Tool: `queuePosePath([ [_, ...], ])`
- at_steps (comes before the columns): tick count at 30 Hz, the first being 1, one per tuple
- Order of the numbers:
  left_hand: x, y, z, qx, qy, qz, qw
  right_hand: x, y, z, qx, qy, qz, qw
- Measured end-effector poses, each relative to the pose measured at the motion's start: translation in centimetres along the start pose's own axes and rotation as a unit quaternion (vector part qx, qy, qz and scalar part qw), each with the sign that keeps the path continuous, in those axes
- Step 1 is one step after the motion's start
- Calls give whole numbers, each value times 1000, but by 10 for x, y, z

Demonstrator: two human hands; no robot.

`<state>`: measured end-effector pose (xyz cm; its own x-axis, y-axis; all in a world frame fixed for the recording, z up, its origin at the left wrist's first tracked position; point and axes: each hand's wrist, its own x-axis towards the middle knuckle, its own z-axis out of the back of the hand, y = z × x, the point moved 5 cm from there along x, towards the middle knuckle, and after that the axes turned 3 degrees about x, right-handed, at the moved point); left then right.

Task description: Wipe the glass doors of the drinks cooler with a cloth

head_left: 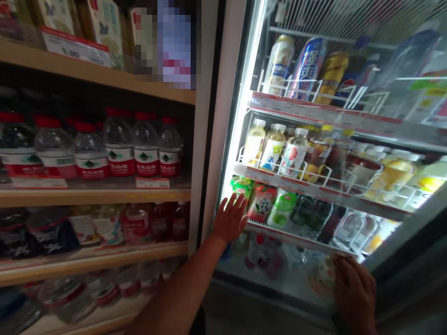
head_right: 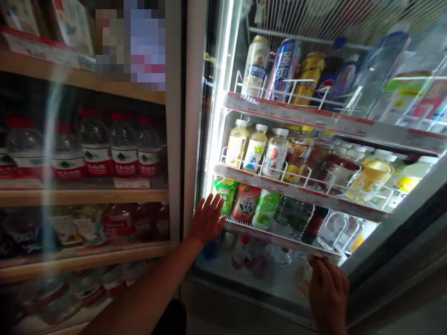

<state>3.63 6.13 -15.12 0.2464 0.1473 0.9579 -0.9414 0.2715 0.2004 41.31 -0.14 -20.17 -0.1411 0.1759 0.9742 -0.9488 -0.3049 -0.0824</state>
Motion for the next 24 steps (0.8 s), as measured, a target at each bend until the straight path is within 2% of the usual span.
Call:
queuePosePath([
  [2, 0, 0, 1, -2, -5, -2, 1000, 11, 11, -2, 8, 12, 22, 1000],
  [5, 1, -1, 1, -1, -12, -1, 1000, 42, 23, -2, 23, -9, 34, 999],
  [7, 0, -1, 1, 1, -9, -2, 1000, 51, 39, -7, 29, -16, 48, 998],
  [9, -1, -2, 0, 6, 0, -4, 1000, 43, 62, -18, 47, 2, 68, 997],
  [12, -3, -1, -1, 11, 11, -4, 1000, 24, 104, -41, 111, 94, 127, 981],
  [14, -3, -1, -1, 12, 8, -8, 1000, 26, 126, -53, 144, 123, 145, 971],
  [18, -4, -1, 1, 13, -6, -13, 1000, 60, 150, -60, 160, 51, 105, 980],
  [20, -4, -1, 2, 12, -8, -13, 1000, 65, 163, -62, 164, 23, 92, 982],
  [22, -5, -1, 1, 13, -6, -14, 1000, 58, 179, -68, 175, 39, 111, 977],
  [24, -6, -1, 0, 18, -5, -16, 1000, 47, 195, -76, 194, 91, 149, 965],
])
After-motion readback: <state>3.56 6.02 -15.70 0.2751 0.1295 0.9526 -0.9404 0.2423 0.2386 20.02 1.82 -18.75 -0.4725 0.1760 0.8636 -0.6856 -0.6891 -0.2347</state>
